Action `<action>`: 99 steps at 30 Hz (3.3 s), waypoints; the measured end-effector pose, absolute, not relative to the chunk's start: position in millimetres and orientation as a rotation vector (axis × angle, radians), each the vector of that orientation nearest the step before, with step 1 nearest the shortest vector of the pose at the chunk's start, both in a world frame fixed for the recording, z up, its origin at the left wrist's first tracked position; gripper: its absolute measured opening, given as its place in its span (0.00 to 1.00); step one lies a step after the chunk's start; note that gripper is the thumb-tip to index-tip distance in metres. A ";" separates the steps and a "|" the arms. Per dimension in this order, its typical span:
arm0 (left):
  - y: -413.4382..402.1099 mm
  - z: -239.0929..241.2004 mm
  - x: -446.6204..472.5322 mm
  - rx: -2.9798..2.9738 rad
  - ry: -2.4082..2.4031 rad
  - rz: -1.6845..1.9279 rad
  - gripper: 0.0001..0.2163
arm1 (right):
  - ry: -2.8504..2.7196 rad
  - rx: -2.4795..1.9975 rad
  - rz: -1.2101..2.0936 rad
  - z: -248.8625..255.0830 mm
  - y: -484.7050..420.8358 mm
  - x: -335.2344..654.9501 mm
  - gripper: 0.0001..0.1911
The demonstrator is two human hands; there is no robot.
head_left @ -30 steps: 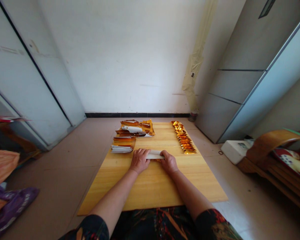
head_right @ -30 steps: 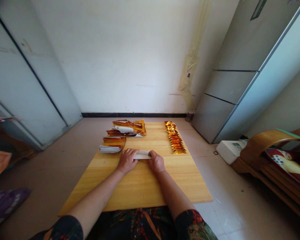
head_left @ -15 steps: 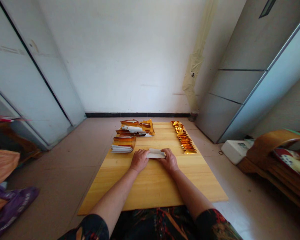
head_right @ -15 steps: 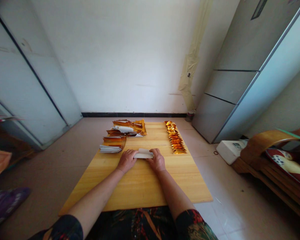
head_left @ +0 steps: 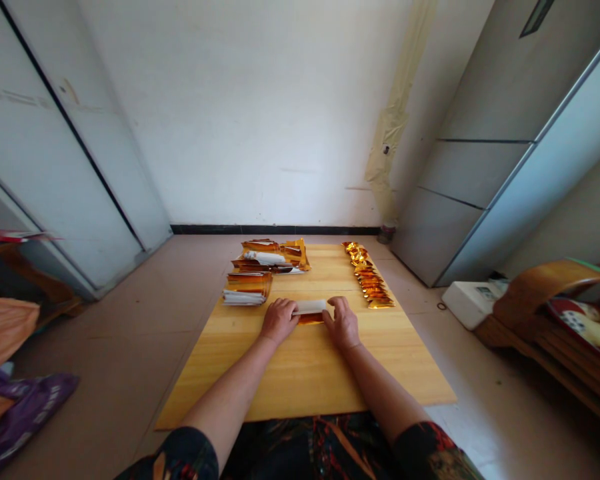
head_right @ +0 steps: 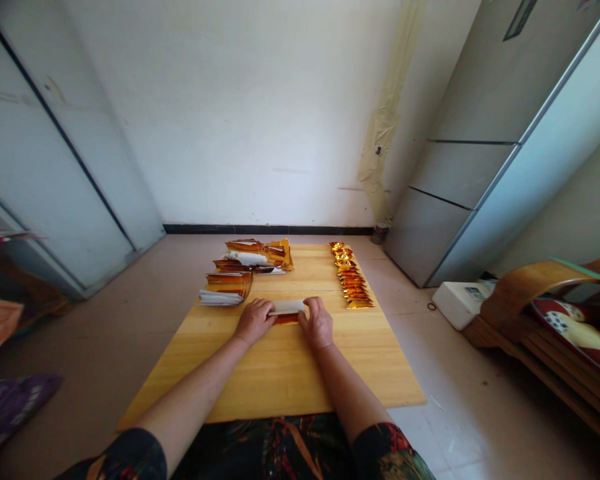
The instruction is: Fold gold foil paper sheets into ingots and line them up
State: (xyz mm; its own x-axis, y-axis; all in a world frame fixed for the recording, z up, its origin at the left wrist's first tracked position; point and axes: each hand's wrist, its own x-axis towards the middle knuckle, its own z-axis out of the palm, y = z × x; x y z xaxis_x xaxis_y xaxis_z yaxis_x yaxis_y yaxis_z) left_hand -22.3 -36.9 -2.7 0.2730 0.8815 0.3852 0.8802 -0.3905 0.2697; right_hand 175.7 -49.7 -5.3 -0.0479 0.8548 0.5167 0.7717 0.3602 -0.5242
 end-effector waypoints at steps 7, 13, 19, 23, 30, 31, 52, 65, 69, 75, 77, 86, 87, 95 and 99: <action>-37.9 -0.1 -20.5 2.405 1.890 0.741 0.07 | -2.298 -1.130 0.073 5.4 -65.7 171.6 0.09; -38.0 2.2 -19.4 2.395 1.898 0.727 0.07 | -2.354 -1.196 0.117 5.6 -52.1 178.8 0.07; -47.7 7.2 -22.0 2.479 1.717 0.869 0.04 | -2.500 -0.988 0.119 6.9 -32.9 186.0 0.11; -50.6 5.6 -25.1 2.580 1.462 0.945 0.04 | -2.506 -0.920 0.108 8.6 -27.2 186.8 0.11; -39.4 -5.2 -26.1 2.540 1.373 0.841 0.05 | -2.625 -1.029 0.186 20.4 -24.1 185.8 0.11; -38.6 -6.0 -26.1 2.539 1.377 0.840 0.05 | -2.630 -1.051 0.190 21.3 -23.9 185.4 0.11; -41.0 -5.0 -26.4 2.607 1.383 0.837 0.04 | -2.733 -1.187 0.317 31.4 -13.0 182.8 0.08; -45.5 -3.4 -23.7 2.636 1.397 0.847 0.07 | -2.611 -1.187 0.307 27.3 -23.8 183.4 0.06; -45.0 -3.9 -24.2 2.578 1.440 0.898 0.07 | -2.503 -1.182 0.271 19.7 -30.8 183.8 0.06; -36.6 -7.6 -25.9 2.427 1.523 0.941 0.08 | -2.303 -1.453 0.348 18.7 -32.1 181.2 0.12; -33.9 -8.1 -25.9 2.360 1.538 0.943 0.08 | -2.284 -1.567 0.351 20.4 -31.4 180.2 0.13; -31.7 -6.2 -23.4 2.274 1.654 0.857 0.11 | -2.252 -1.821 0.309 21.6 -26.8 174.8 0.15; -31.7 -6.0 -23.0 2.271 1.679 0.844 0.10 | -2.256 -1.837 0.294 21.3 -26.1 174.2 0.15; -34.8 -4.4 -19.6 2.307 1.827 0.778 0.09 | -2.314 -1.925 0.166 25.1 -24.3 169.5 0.17; -36.5 -2.5 -18.8 2.305 1.860 0.746 0.07 | -2.335 -1.977 0.149 26.4 -23.0 168.3 0.18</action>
